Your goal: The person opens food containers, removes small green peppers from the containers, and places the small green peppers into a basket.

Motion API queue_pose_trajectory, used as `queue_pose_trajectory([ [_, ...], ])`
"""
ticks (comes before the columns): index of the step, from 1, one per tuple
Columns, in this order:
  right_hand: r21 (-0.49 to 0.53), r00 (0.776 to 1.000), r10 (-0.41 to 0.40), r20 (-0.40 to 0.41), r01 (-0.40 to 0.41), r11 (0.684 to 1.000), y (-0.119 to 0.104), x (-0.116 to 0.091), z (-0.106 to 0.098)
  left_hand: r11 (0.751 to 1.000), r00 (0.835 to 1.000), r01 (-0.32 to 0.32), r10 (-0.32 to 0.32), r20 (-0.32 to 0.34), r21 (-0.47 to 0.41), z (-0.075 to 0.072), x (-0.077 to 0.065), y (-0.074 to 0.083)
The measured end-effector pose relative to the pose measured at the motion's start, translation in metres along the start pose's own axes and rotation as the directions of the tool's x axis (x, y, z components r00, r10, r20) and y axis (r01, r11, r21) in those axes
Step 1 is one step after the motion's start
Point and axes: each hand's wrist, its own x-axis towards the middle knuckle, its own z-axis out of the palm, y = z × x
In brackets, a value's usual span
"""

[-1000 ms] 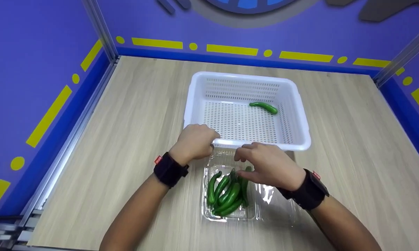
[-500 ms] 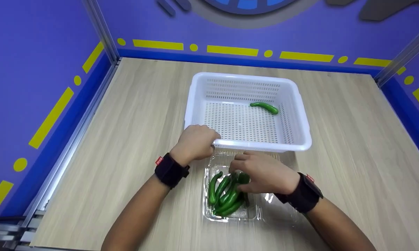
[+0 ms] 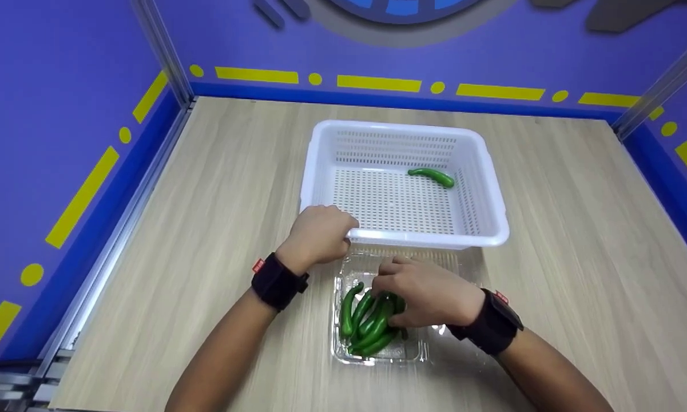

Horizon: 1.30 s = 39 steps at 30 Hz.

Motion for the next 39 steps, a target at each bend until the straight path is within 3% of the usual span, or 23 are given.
queue_pose_trajectory([
  [17, -0.062, 1.0, -0.013, -0.023, 0.012, 0.998, -0.006, 0.002, 0.01, 1.0, 0.998, -0.027, 0.028, -0.065, 0.004, 0.0, -0.004, -0.001],
  [39, -0.059, 0.999, -0.012, -0.037, 0.01, 0.998, -0.006, 0.003, 0.014, 1.0, 0.998, -0.016, 0.016, -0.058, -0.001, 0.002, -0.002, 0.0],
])
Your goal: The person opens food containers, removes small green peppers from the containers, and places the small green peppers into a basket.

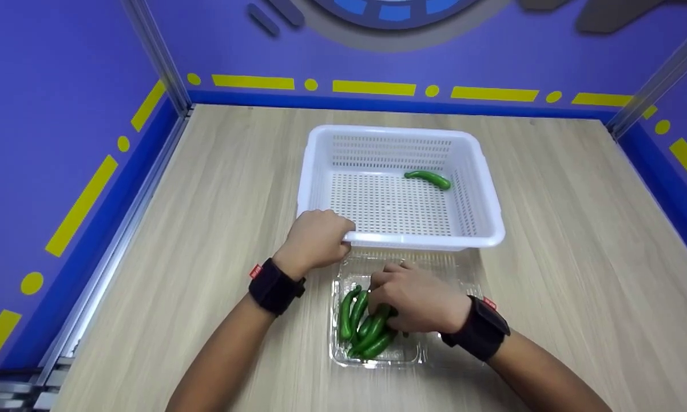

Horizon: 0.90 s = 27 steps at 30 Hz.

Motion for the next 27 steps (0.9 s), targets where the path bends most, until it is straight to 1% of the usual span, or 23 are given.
queue_pose_trajectory([
  [5, -0.002, 1.0, 0.004, 0.004, -0.004, 1.0, 0.001, -0.0009, -0.0012, 1.0, 1.0, -0.002, 0.002, 0.005, 0.005, -0.0001, 0.0001, -0.0003],
  [12, -0.013, 1.0, 0.002, -0.002, -0.002, 1.0, 0.002, -0.0012, -0.0008, 1.0, 1.0, -0.007, 0.007, -0.005, 0.006, 0.0005, 0.0002, -0.0001],
  [22, -0.014, 1.0, -0.023, -0.007, 0.023, 1.0, 0.0027, -0.0018, -0.0015, 1.0, 1.0, -0.006, 0.006, 0.005, 0.008, 0.0004, 0.0003, 0.0001],
  [27, 0.002, 0.999, -0.038, -0.017, 0.038, 0.999, 0.0035, -0.0027, -0.0037, 1.0, 1.0, -0.001, 0.001, 0.011, 0.001, -0.0004, 0.0005, 0.0001],
])
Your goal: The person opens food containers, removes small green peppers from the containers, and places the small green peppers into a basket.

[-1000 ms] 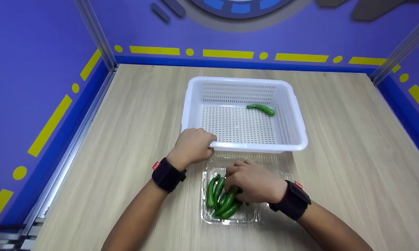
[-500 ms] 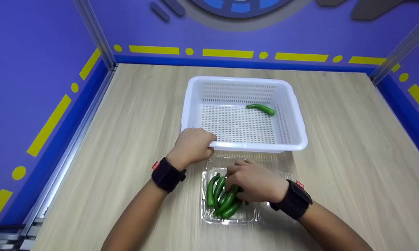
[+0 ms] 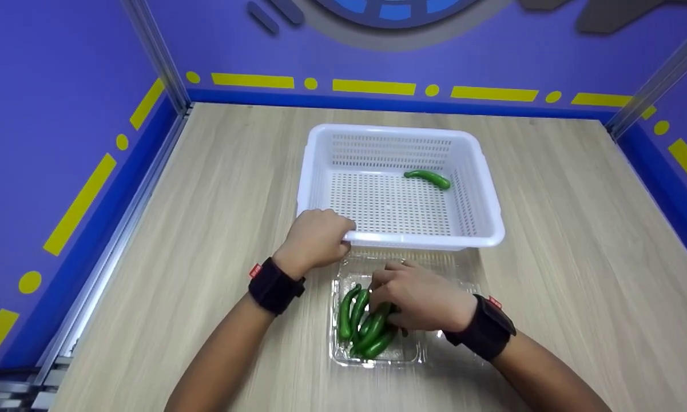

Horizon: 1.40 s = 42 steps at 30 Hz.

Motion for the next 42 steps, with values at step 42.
queue_pose_trajectory([
  [42, 0.064, 0.953, 0.069, -0.296, -0.053, 0.997, 0.026, -0.024, -0.045, 1.0, 1.0, -0.01, 0.009, -0.009, -0.021, 0.001, -0.001, 0.0],
])
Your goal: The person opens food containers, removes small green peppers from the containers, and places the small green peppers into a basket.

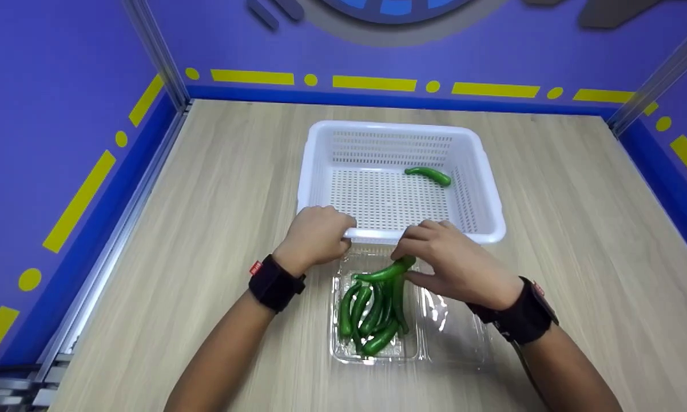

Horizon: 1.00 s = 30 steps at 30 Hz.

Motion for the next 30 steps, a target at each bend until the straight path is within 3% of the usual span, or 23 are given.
queue_pose_trajectory([
  [9, -0.034, 0.993, 0.055, -0.107, -0.059, 0.998, 0.008, -0.002, -0.006, 1.0, 1.0, 0.006, -0.006, 0.006, -0.005, 0.0, 0.0, 0.0],
  [30, -0.012, 0.978, 0.16, -0.135, -0.163, 0.987, 0.03, 0.008, -0.019, 1.0, 1.0, 0.005, -0.005, 0.022, 0.017, -0.001, 0.0, 0.0],
])
